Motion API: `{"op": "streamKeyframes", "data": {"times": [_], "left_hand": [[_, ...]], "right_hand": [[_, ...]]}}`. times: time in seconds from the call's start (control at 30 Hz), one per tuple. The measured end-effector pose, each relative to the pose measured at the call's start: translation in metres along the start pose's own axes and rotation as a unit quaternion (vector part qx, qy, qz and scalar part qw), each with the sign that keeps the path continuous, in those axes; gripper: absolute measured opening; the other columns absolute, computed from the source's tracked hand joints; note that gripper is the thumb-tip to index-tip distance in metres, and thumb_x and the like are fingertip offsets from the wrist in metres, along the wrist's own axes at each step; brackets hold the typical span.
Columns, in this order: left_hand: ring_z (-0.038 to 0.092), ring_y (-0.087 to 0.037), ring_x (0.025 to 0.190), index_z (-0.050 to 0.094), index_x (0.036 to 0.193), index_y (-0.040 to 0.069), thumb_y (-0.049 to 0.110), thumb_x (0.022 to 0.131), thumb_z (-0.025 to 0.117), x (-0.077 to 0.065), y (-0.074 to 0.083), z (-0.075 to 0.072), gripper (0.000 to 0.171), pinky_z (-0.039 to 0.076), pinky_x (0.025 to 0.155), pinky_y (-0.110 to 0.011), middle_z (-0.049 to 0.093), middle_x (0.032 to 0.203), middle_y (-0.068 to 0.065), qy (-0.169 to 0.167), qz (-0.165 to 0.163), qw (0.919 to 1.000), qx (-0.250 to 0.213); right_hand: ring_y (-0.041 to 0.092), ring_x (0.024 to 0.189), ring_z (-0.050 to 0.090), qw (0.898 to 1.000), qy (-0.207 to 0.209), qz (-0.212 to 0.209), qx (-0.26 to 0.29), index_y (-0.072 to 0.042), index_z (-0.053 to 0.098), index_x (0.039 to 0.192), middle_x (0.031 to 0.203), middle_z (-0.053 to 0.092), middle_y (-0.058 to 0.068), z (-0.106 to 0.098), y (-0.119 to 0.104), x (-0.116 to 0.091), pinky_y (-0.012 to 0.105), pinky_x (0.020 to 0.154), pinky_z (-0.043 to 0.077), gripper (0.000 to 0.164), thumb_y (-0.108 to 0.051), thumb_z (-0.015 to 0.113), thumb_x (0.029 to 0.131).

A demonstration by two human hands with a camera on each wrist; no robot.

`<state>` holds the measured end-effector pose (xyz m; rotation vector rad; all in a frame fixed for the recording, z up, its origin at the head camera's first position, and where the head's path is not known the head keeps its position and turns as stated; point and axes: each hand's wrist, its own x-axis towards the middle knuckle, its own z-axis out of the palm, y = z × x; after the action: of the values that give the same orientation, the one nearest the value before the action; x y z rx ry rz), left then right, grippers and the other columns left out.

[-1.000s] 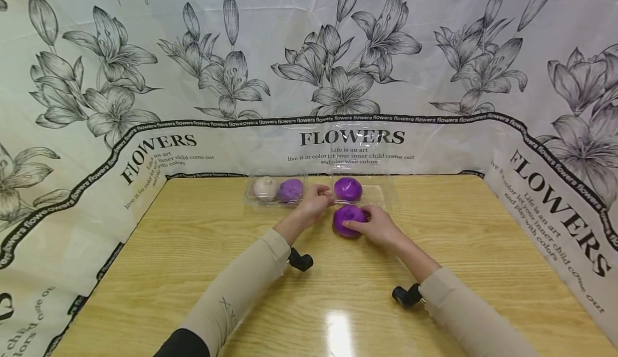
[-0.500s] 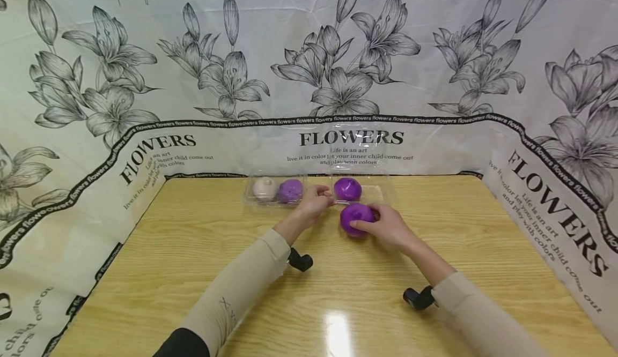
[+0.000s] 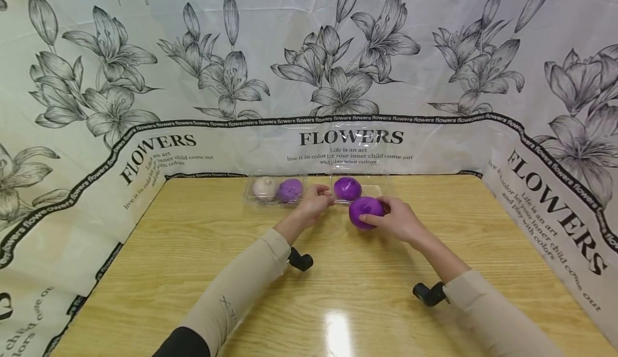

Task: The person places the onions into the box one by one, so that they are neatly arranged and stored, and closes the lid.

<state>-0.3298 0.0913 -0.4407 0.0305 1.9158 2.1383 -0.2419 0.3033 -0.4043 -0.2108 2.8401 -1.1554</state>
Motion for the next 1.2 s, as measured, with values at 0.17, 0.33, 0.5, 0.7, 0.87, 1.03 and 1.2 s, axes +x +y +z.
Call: {"op": "streamKeyframes", "data": {"times": [0.17,0.33,0.5,0.7,0.87,1.03,1.2], "left_hand": [[0.056,-0.018,0.086,0.041,0.144,-0.014,-0.022,0.086,0.052,0.000,0.000,0.001,0.060,0.058,0.103,-0.043,0.056,0.104,-0.015,0.004,-0.001,1.0000,0.008],[0.061,-0.025,0.095,0.042,0.144,-0.013,-0.021,0.086,0.053,0.000,0.000,0.000,0.059,0.058,0.103,-0.042,0.057,0.110,-0.019,0.005,-0.001,0.9999,0.013],[0.062,-0.036,0.109,0.041,0.145,-0.013,-0.020,0.087,0.053,0.001,0.000,-0.001,0.059,0.057,0.104,-0.043,0.056,0.105,-0.015,0.000,-0.003,1.0000,0.008],[0.063,-0.030,0.101,0.042,0.143,-0.014,-0.021,0.087,0.053,0.001,-0.001,-0.001,0.058,0.057,0.104,-0.043,0.052,0.097,-0.008,0.003,-0.003,1.0000,0.000],[0.060,-0.024,0.093,0.041,0.143,-0.014,-0.021,0.087,0.053,0.002,-0.004,-0.001,0.057,0.057,0.103,-0.043,0.051,0.096,-0.008,0.001,-0.001,1.0000,-0.001],[0.062,-0.033,0.104,0.042,0.144,-0.013,-0.020,0.088,0.053,0.002,-0.003,-0.001,0.057,0.057,0.103,-0.042,0.050,0.094,-0.006,0.002,0.000,0.9999,0.011],[0.062,-0.033,0.105,0.042,0.143,-0.013,-0.020,0.088,0.053,0.001,-0.002,-0.001,0.057,0.057,0.103,-0.042,0.050,0.095,-0.006,-0.001,-0.001,0.9999,0.013]], "right_hand": [[0.043,0.118,0.059,1.000,0.012,-0.008,-0.004,0.014,0.044,0.144,0.130,0.060,0.032,-0.006,0.001,0.002,0.058,0.100,0.055,0.082,-0.042,0.075,0.093],[0.043,0.117,0.060,0.999,0.026,-0.016,-0.013,0.013,0.049,0.140,0.128,0.062,0.032,-0.011,0.000,0.005,0.056,0.099,0.056,0.077,-0.041,0.076,0.093],[0.043,0.115,0.061,0.999,0.035,-0.018,-0.022,0.014,0.050,0.139,0.127,0.061,0.032,-0.016,-0.001,0.010,0.054,0.097,0.058,0.075,-0.040,0.076,0.093],[0.042,0.113,0.061,0.998,0.045,-0.016,-0.032,0.013,0.053,0.136,0.125,0.062,0.031,-0.022,0.001,0.017,0.046,0.089,0.061,0.072,-0.041,0.075,0.094],[0.041,0.109,0.063,0.998,0.052,-0.022,-0.038,0.011,0.056,0.133,0.122,0.063,0.030,-0.026,0.005,0.024,0.038,0.084,0.061,0.066,-0.038,0.075,0.094],[0.046,0.112,0.062,0.996,0.063,-0.025,-0.049,0.013,0.049,0.139,0.127,0.060,0.035,-0.030,0.008,0.033,0.048,0.088,0.062,0.071,-0.037,0.075,0.095],[0.049,0.116,0.059,0.996,0.064,-0.010,-0.056,0.016,0.042,0.142,0.129,0.056,0.039,-0.033,0.009,0.042,0.057,0.095,0.058,0.080,-0.040,0.074,0.095]]}}
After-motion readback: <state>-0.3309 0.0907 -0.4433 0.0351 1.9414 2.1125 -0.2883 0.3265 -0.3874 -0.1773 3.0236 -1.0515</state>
